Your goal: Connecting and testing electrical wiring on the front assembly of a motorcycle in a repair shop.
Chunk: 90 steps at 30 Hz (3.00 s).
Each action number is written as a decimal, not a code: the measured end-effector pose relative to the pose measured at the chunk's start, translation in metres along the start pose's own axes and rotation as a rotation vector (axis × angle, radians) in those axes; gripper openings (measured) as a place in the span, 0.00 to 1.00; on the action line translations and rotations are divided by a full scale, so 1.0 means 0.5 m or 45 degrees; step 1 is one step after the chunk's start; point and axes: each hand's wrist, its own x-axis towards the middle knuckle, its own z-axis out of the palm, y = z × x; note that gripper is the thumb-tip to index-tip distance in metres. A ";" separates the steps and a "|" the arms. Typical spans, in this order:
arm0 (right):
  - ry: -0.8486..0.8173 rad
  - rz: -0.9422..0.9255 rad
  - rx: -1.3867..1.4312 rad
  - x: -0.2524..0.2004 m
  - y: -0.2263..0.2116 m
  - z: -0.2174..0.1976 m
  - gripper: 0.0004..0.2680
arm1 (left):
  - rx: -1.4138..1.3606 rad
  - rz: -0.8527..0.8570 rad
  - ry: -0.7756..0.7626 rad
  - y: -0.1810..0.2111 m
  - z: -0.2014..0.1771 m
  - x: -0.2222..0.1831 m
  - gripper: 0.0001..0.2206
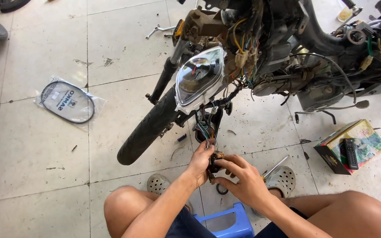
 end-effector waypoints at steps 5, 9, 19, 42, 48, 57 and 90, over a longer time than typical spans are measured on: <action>0.008 -0.077 0.029 0.016 0.036 -0.016 0.13 | 0.179 -0.019 -0.154 0.009 0.004 -0.010 0.10; 0.138 -0.121 0.068 0.034 0.044 -0.043 0.09 | 0.186 -0.086 -0.298 0.028 0.002 -0.027 0.09; 0.148 0.032 0.286 0.051 0.026 -0.071 0.14 | 0.232 0.041 -0.398 0.022 -0.015 -0.023 0.17; 0.207 -0.118 0.399 0.039 0.049 -0.083 0.13 | 0.463 -0.082 -0.458 0.063 0.025 -0.077 0.21; 0.089 0.011 0.820 0.042 0.024 -0.089 0.15 | 0.286 0.149 -0.392 0.023 -0.011 -0.010 0.10; 0.155 0.035 0.848 0.048 0.065 -0.056 0.14 | 0.269 0.128 -0.406 0.021 -0.009 -0.027 0.15; 0.177 0.574 0.757 -0.034 0.130 0.082 0.16 | 0.431 0.228 0.090 -0.083 -0.026 -0.050 0.14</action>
